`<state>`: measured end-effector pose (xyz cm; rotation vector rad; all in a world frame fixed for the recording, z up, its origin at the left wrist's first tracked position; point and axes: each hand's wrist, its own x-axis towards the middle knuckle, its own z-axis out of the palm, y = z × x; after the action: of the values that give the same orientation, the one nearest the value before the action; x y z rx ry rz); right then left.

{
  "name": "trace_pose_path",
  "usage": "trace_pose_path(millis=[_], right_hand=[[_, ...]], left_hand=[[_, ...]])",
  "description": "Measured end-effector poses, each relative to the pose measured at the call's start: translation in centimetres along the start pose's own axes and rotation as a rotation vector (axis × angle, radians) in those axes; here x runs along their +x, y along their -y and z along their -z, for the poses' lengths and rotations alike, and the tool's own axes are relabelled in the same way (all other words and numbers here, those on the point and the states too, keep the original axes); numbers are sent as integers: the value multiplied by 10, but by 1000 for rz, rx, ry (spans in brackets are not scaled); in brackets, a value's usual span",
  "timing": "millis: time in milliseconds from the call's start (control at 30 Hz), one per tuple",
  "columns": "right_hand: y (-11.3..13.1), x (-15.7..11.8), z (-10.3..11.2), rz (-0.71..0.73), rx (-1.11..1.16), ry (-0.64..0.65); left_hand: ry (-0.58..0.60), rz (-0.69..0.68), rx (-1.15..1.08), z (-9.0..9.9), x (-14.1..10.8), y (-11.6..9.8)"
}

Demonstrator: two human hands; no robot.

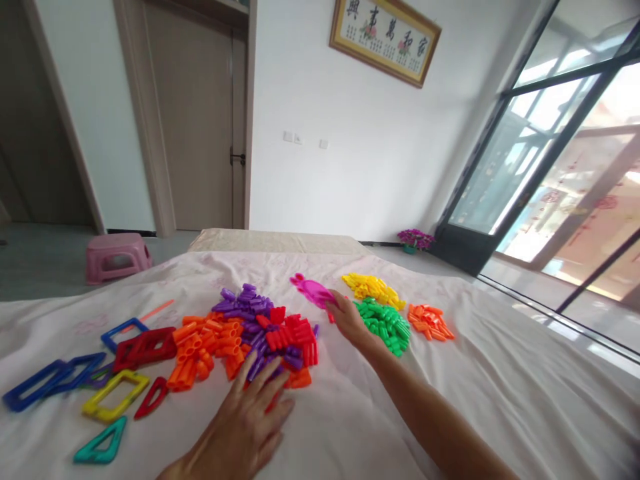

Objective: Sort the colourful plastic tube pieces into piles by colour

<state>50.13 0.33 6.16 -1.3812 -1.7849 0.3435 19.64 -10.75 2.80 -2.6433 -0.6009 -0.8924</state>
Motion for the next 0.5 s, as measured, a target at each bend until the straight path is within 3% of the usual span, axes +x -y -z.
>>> trace_pose_path(millis=[100,167,233,333,500], right_hand=[[-36,-24,77,-217,-281,-270],[-58,-40,124,-420,-497,-339],[-74,-58,155,-595,-670,-336],[-86,-79,167,-705,-769,-222],[-73,-87,129,-664,-752,-111]], left_hand=[[-11,112,52,-12,-8,16],[-36,203,47,-17,-10,25],[-64,301,40,-19,-10,29],[-81,380,47,-16,-8,28],[-80,372,108,-6,-4,25]])
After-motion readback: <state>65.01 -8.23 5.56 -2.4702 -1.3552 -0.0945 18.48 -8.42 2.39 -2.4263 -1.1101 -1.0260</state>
